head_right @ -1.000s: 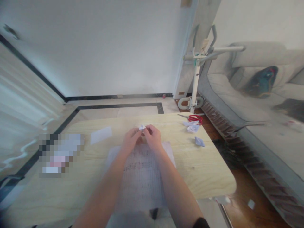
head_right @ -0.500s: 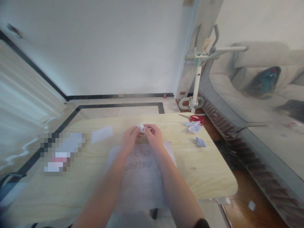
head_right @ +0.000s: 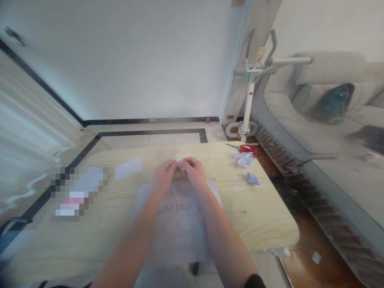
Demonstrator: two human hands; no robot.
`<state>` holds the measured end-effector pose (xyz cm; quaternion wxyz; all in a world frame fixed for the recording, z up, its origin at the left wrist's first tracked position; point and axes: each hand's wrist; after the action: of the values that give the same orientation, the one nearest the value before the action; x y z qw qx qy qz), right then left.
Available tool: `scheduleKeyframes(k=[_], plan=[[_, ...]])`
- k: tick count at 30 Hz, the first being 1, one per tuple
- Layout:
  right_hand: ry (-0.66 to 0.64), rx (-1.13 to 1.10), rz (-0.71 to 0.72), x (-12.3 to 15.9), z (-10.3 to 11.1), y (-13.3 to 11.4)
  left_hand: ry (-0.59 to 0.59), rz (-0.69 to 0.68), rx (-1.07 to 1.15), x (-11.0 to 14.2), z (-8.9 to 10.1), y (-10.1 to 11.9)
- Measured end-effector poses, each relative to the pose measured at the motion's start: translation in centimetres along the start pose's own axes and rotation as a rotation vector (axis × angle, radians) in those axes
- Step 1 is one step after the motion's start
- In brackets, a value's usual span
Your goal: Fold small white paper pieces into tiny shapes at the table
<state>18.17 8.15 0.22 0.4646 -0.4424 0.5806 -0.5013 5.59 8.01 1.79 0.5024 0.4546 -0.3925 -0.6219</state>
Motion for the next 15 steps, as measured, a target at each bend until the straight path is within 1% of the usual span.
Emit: scheduleKeyframes(k=[2, 3, 5, 6, 7, 8, 10, 11, 13, 15], plan=[[0.013, 0.033, 0.027, 0.1, -0.1, 0.0, 0.02, -0.013, -0.016, 0.0, -0.1, -0.2], [0.042, 0.066, 0.049, 0.1, -0.1, 0.0, 0.05, -0.022, -0.017, 0.1, -0.2, -0.3], [0.143, 0.151, 0.115, 0.3, -0.3, 0.0, 0.123, -0.033, 0.012, 0.1, -0.3, -0.4], [0.188, 0.198, 0.159, 0.4, -0.4, -0.1, 0.14, -0.033, 0.041, 0.1, -0.4, -0.4], [0.213, 0.244, 0.204, 0.6, -0.5, -0.2, 0.128, -0.029, 0.074, 0.2, -0.4, -0.3], [0.21, 0.285, 0.248, 0.8, -0.6, -0.4, 0.099, -0.025, 0.105, 0.2, -0.4, -0.2], [0.143, 0.348, 0.317, 1.1, -0.8, -0.6, 0.034, -0.014, 0.149, 0.1, -0.3, 0.1], [0.107, 0.368, 0.339, 1.2, -0.9, -0.8, 0.027, 0.002, 0.17, 0.0, -0.3, 0.1], [0.072, 0.376, 0.361, 1.4, -1.1, -0.9, 0.049, 0.066, 0.247, -0.3, -0.1, 0.0], [0.081, 0.348, 0.355, 1.4, -1.1, -0.9, 0.071, 0.141, 0.357, -0.5, 0.1, -0.4]])
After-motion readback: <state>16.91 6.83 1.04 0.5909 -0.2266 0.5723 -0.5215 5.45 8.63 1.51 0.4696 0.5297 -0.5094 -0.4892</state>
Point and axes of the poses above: each hand's wrist, its own x-axis away from the middle knuckle, its own z-axis out of the back of the hand, y = z × x, and after that the axes turned 2 degrees about -x, right-handed
